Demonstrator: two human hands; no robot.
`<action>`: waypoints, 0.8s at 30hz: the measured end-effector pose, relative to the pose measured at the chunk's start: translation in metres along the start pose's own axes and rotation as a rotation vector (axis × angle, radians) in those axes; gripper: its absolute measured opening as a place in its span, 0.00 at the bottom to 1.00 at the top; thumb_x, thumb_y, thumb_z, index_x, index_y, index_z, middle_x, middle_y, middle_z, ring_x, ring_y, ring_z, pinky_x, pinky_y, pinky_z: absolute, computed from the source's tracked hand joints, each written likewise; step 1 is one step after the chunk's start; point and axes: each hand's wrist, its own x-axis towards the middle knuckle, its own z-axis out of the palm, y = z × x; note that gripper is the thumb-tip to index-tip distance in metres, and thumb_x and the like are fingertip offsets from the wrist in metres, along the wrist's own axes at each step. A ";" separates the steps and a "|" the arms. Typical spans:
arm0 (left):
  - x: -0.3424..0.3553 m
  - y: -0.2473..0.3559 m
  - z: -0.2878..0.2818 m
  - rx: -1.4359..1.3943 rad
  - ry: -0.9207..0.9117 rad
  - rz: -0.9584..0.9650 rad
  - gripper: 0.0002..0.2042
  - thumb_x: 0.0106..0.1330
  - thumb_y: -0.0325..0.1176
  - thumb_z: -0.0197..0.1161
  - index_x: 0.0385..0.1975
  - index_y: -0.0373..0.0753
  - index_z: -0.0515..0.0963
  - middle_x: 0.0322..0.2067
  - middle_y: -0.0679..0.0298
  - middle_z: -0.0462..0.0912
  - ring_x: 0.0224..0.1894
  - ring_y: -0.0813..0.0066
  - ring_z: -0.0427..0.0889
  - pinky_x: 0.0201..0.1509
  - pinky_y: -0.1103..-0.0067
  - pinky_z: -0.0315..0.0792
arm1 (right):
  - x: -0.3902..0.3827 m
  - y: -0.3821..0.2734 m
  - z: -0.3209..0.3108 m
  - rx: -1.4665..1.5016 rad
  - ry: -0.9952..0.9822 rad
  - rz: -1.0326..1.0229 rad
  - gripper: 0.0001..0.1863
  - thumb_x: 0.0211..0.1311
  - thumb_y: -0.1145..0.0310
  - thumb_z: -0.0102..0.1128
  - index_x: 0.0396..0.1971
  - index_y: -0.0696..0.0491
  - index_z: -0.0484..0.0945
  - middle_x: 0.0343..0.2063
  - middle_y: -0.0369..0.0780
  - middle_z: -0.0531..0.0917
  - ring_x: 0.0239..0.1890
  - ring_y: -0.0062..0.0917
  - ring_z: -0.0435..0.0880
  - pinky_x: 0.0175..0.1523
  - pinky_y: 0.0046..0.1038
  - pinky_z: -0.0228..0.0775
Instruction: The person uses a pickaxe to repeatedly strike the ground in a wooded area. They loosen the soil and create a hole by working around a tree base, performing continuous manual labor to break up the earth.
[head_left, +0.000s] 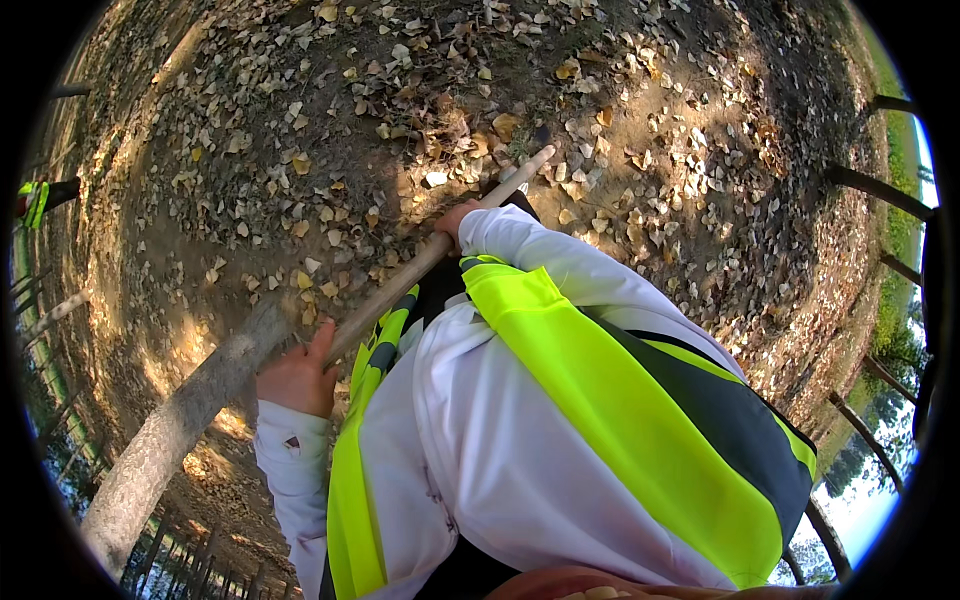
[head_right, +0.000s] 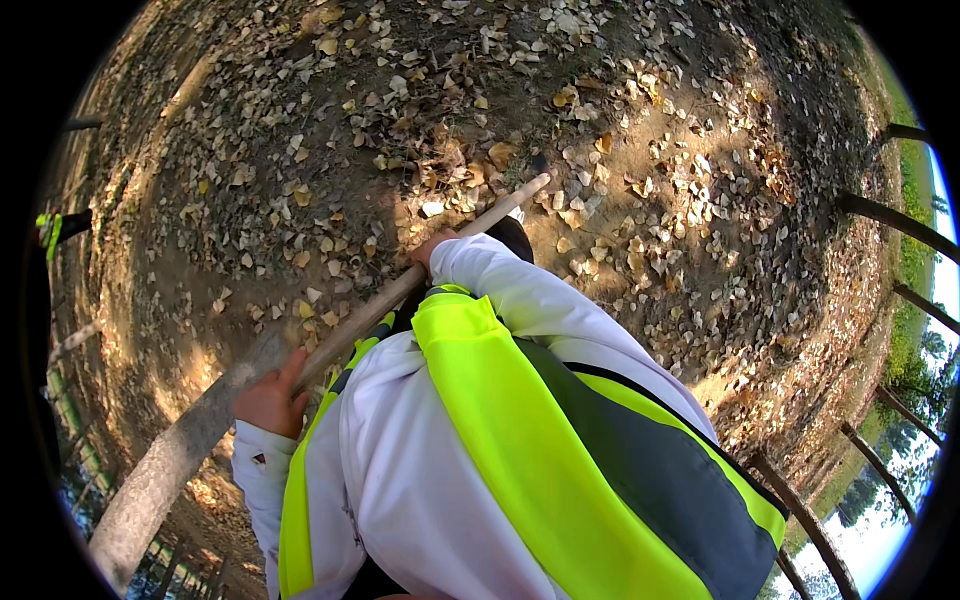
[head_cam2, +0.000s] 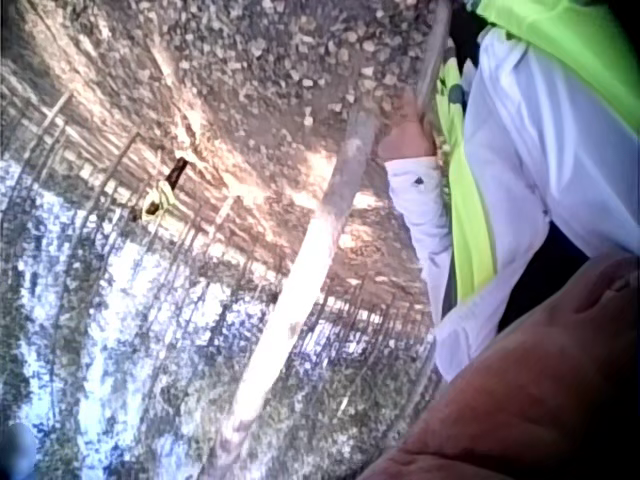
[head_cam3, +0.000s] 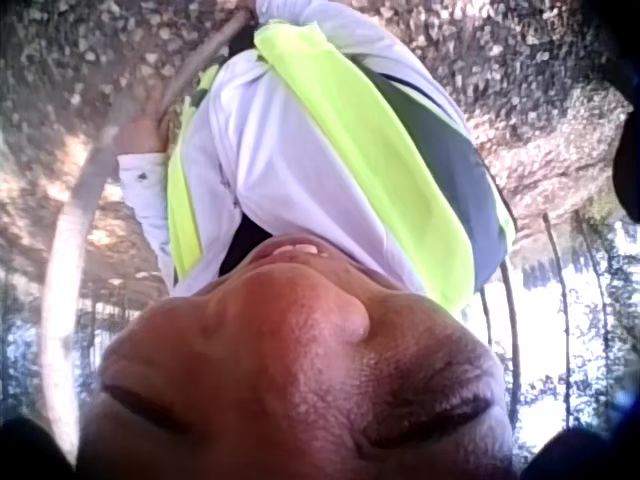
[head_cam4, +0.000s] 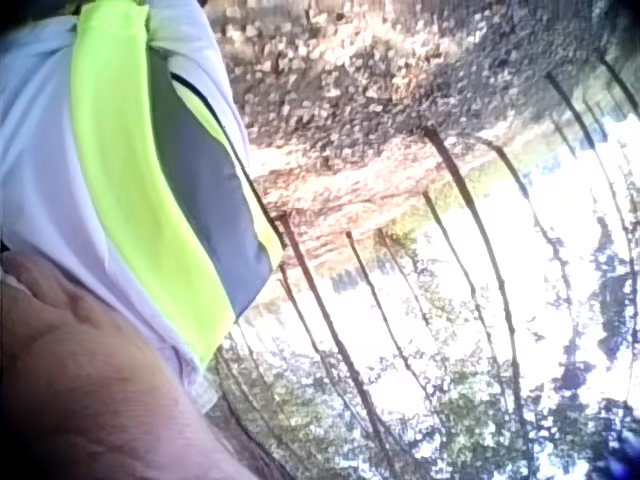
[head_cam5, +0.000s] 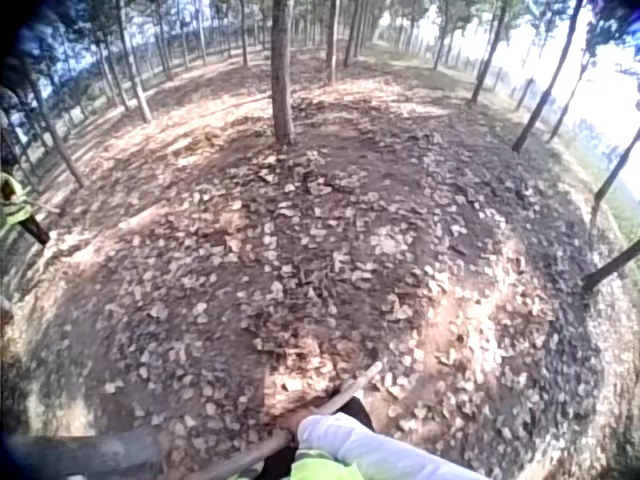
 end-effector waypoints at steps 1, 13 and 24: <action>0.001 0.001 0.002 0.017 -0.013 -0.010 0.26 0.37 0.32 0.59 0.42 0.49 0.63 0.19 0.59 0.70 0.22 0.62 0.71 0.25 0.74 0.66 | 0.005 0.005 0.005 -0.017 -0.020 0.002 0.25 0.27 0.55 0.60 0.34 0.42 0.67 0.34 0.34 0.72 0.40 0.29 0.69 0.44 0.34 0.53; 0.007 0.015 0.035 -0.368 0.086 -0.032 0.20 0.38 0.34 0.59 0.36 0.46 0.68 0.22 0.58 0.73 0.23 0.62 0.73 0.24 0.74 0.66 | 0.039 0.060 0.053 -0.160 -0.297 -0.036 0.24 0.27 0.60 0.59 0.34 0.38 0.69 0.35 0.32 0.72 0.43 0.26 0.67 0.44 0.33 0.53; 0.091 0.084 0.121 -0.804 0.042 0.045 0.18 0.45 0.38 0.54 0.38 0.43 0.68 0.29 0.58 0.74 0.29 0.65 0.74 0.30 0.77 0.68 | -0.040 0.172 -0.060 -0.376 -0.319 0.137 0.21 0.31 0.61 0.56 0.34 0.38 0.69 0.34 0.32 0.72 0.42 0.26 0.68 0.44 0.33 0.53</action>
